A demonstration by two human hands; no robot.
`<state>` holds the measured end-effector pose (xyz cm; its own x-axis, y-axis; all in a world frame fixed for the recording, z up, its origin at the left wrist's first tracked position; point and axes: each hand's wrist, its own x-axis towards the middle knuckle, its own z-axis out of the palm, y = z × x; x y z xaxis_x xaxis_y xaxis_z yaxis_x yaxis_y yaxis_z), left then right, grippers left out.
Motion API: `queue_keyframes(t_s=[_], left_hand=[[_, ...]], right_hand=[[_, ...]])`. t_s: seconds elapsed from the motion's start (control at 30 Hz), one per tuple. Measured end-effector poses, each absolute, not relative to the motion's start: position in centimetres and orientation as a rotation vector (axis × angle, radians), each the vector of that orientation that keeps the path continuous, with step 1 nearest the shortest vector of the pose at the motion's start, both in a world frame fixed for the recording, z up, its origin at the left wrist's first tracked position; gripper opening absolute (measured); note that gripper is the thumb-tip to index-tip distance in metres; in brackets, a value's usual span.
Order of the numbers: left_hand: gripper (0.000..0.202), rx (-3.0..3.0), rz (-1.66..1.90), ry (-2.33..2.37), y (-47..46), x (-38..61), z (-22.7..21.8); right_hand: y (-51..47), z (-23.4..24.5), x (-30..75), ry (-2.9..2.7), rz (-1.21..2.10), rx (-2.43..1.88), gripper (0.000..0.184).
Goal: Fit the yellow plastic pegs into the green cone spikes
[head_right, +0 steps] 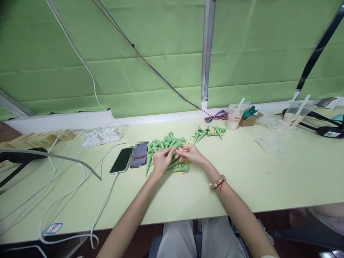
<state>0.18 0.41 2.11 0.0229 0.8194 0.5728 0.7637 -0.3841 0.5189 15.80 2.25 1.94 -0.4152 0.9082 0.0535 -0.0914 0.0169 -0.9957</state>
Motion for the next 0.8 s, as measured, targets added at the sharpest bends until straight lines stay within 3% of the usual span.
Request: queue_keyframes(t_s=[0.13,0.27,0.4,0.5,0.67,0.73,0.8], left_hand=[[0.044,2.314,1.168,1.806,0.3,0.5,1.8],[0.05,2.275,1.075,1.83,0.3,1.0,1.6],[0.044,2.081,1.073,1.834,0.1,1.1,2.3],[0.029,1.996,1.094,1.755,-0.2,1.1,2.8],[0.036,1.937,1.118,1.496,-0.6,1.0,3.0],[0.028,1.832,1.227,1.411,-0.5,1.1,2.9],[0.027,1.678,1.382,1.362,-0.2,1.1,2.9]], right_hand=[[2.3,1.7,16.1,-1.628,1.337,-1.007,0.03],[2.0,1.1,15.7,-1.79,0.906,-1.121,0.03],[1.3,1.1,15.2,-1.913,0.418,-1.133,0.035],[0.8,1.2,14.8,-1.975,0.24,-1.079,0.035],[0.4,1.1,14.2,-1.981,0.366,-1.008,0.02],[0.2,1.4,13.9,-1.874,0.626,-0.999,0.01],[0.1,1.9,13.6,-1.689,1.001,-0.984,0.017]])
